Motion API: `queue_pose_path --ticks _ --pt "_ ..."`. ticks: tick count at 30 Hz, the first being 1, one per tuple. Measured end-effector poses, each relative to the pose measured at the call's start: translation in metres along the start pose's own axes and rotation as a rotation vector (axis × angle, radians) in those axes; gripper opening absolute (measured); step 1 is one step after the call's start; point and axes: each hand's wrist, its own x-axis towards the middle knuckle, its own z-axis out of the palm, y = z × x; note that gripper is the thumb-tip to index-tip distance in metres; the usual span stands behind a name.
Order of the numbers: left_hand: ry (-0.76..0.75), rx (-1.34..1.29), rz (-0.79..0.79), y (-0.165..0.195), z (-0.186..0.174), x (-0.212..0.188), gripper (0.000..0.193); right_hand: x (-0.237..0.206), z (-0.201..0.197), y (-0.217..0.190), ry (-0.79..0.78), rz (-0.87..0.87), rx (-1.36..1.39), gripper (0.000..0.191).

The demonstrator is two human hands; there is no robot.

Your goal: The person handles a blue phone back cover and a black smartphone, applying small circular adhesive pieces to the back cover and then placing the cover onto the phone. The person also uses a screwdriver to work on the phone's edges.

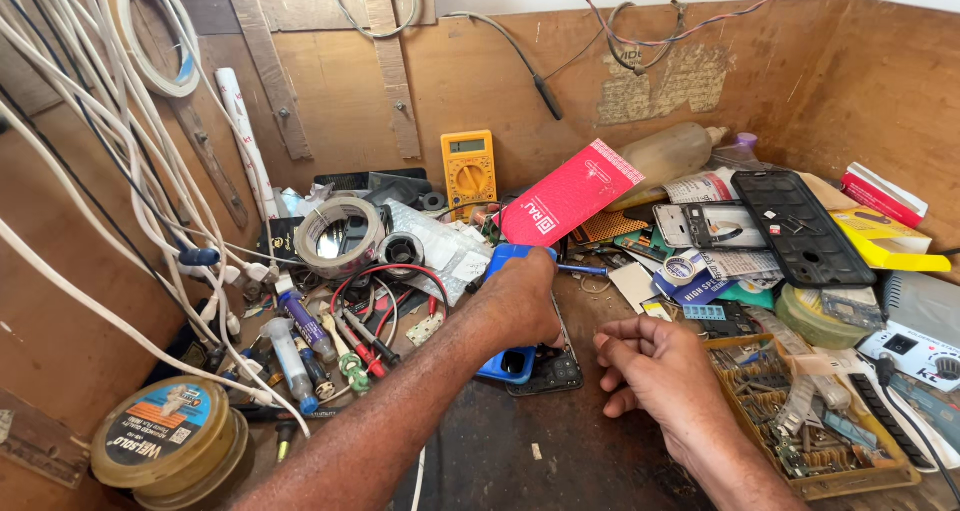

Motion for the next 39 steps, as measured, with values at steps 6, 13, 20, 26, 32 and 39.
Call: queue_pose_path --ticks 6,13,20,26,32,39 --pt "-0.025 0.022 -0.033 0.006 0.0 0.001 0.084 0.0 0.001 0.004 0.008 -0.027 0.002 0.025" --pt "-0.08 0.056 -0.044 0.018 -0.006 0.003 0.091 0.001 0.003 -0.004 -0.003 -0.009 -0.077 0.021" --pt "-0.111 0.092 -0.083 0.025 -0.007 0.003 0.091 0.007 0.009 -0.015 -0.036 0.015 -0.231 0.018" --pt "-0.133 0.09 -0.127 0.029 -0.006 0.004 0.088 0.008 0.012 -0.019 -0.048 0.023 -0.301 0.016" --pt "-0.134 0.116 -0.127 0.029 -0.006 0.008 0.083 0.01 0.012 -0.017 -0.076 0.001 -0.311 0.015" --pt "-0.095 0.118 -0.07 0.025 0.0 0.012 0.073 0.013 0.012 -0.016 -0.075 0.017 -0.338 0.015"
